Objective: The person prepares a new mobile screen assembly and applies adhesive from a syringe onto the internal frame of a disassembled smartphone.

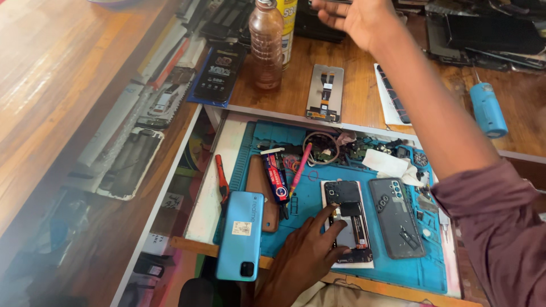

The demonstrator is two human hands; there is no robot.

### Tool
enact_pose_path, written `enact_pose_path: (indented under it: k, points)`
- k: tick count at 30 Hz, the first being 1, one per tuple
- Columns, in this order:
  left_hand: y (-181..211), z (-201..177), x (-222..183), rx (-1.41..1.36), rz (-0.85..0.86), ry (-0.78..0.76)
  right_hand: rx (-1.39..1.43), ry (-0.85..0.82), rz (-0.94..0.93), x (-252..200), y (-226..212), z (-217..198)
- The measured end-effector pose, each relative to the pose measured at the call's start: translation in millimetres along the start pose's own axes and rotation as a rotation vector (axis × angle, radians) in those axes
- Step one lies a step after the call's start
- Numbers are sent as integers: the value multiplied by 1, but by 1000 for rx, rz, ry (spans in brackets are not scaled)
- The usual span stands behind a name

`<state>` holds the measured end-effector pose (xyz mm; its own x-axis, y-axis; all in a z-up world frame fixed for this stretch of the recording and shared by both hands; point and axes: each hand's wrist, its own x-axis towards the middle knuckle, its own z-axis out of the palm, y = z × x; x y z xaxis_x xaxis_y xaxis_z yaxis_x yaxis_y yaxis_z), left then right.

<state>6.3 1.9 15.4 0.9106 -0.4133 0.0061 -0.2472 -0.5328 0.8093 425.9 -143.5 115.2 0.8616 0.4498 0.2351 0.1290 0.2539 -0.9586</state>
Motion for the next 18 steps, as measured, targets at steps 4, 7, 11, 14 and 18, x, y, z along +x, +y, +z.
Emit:
enact_pose_path:
  k: [4, 7, 11, 14, 18]
  points:
    - [-1, 3, -1, 7, 18, 31, -128, 34, -26, -85, -29, 45]
    - [-1, 3, -2, 44, 88, 76, -287, 17, -4, -167, -26, 68]
    - [9, 1, -1, 66, -45, 49, -681, 0, 147, -280, -15, 83]
    - [13, 2, 0, 117, -64, 87, -1110, -30, 105, -340, -24, 81]
    - [7, 21, -8, 288, -31, 161, -1138, 175, 156, -391, -34, 68]
